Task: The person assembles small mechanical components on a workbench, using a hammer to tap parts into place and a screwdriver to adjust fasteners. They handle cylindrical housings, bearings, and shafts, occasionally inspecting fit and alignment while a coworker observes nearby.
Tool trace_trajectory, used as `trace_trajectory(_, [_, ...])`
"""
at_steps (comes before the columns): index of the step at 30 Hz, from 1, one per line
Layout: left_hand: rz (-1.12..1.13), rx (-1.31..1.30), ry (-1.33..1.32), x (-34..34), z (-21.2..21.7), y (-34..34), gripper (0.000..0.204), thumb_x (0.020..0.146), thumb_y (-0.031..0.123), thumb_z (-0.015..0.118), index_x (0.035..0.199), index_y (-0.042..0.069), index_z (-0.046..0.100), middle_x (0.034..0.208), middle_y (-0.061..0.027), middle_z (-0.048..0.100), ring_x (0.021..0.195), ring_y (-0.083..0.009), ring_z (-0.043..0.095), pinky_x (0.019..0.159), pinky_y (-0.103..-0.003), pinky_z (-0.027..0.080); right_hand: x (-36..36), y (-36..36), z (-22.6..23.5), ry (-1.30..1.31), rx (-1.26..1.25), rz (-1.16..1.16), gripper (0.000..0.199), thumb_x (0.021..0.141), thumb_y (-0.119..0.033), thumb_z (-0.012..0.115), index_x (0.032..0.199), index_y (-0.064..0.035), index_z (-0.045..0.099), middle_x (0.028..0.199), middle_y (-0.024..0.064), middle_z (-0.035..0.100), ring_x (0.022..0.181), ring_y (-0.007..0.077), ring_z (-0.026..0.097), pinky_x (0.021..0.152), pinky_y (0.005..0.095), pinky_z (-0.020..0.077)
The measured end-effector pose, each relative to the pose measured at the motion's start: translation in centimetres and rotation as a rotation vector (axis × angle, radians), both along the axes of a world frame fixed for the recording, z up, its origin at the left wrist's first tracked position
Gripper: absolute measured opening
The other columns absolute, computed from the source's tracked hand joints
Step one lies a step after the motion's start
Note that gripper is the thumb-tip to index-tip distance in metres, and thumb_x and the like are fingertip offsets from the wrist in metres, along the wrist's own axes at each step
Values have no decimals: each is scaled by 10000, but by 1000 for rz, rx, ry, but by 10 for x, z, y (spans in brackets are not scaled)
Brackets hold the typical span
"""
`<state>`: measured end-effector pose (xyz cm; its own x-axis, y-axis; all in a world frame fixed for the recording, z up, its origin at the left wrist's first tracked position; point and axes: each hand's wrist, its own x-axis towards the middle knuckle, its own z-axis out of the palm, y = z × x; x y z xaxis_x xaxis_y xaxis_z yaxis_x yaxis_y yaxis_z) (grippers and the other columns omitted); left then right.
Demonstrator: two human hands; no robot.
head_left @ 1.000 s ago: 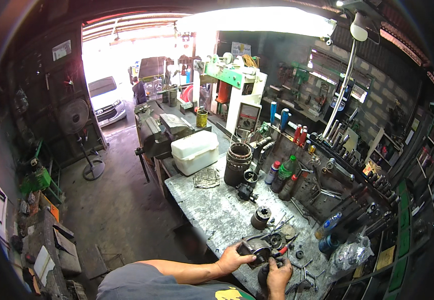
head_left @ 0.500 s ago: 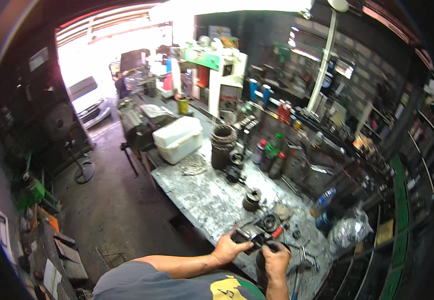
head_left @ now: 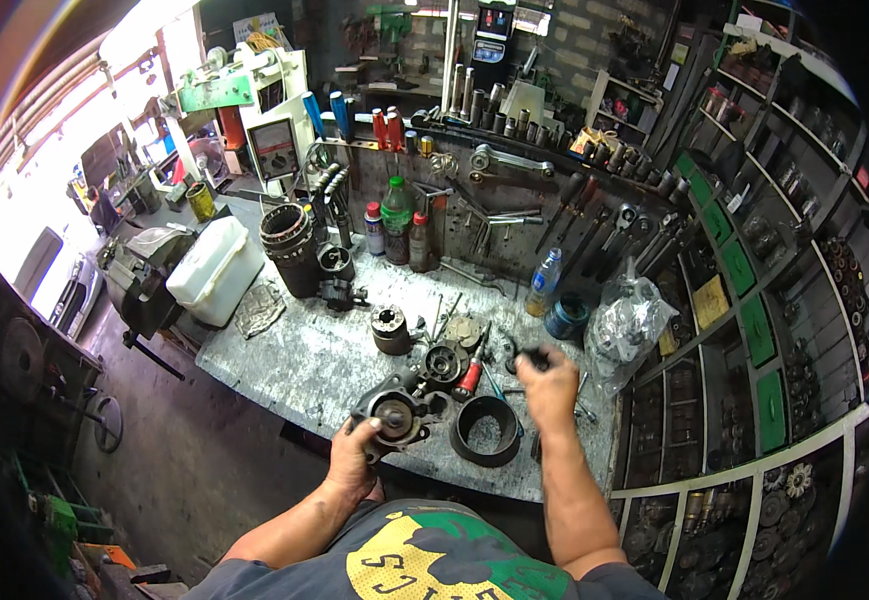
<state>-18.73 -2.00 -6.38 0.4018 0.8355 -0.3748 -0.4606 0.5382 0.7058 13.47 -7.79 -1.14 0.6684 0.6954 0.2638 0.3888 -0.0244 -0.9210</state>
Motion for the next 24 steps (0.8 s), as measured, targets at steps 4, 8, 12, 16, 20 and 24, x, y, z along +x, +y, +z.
trace_trajectory(4, [-6, -193, -199, -21, -17, -3, 507, 960, 344, 760, 1345, 22, 684, 1277, -120, 772, 1100, -256, 749, 1020, -402, 598, 89, 66, -92, 605, -49, -99, 65, 946, -35, 794, 1000, -1, 780, 909, 56, 771, 748, 124, 678, 682, 308, 552])
trace_trajectory(8, [-13, -266, -334, -46, -23, -12, 546, 937, 357, 789, 1358, 26, 682, 1236, -125, 790, 1124, -265, 753, 1047, -393, 594, 129, 113, -180, 283, -229, -154, 135, 884, -53, 856, 963, 17, 773, 880, 110, 770, 767, 256, 735, 686, 395, 555])
trace_trajectory(12, [20, -266, -429, -66, -31, -13, 521, 940, 279, 798, 1369, 10, 676, 1248, -141, 789, 1148, -268, 760, 1045, -419, 610, 126, 117, -189, -439, -566, -128, 317, 871, -220, 876, 1042, 40, 812, 997, 263, 804, 893, 423, 790, 815, 507, 593])
trace_trajectory(16, [-2, -283, -441, -83, -37, -7, 530, 935, 312, 787, 1369, 24, 687, 1237, -133, 799, 1135, -266, 768, 1041, -422, 611, 95, 99, -142, -588, -616, -148, 376, 917, -280, 846, 1185, -19, 810, 1180, 238, 786, 1119, 452, 733, 961, 502, 577])
trace_trajectory(20, [3, -282, -432, -85, -33, 7, 649, 917, 458, 719, 1422, 53, 669, 1356, -180, 747, 1228, -349, 718, 1099, -514, 557, 41, 79, -80, -663, -316, -118, 389, 977, -227, 787, 1263, 33, 747, 1265, 298, 727, 1171, 494, 687, 1022, 517, 556])
trace_trajectory(24, [-166, -282, -518, -72, -18, 31, 828, 882, 627, 652, 1508, 85, 625, 1466, -233, 676, 1270, -417, 692, 1110, -585, 538, -66, 33, -51, -142, -347, 278, 490, 1059, -327, 727, 1427, -6, 690, 1390, 258, 721, 1268, 404, 690, 1108, 453, 526])
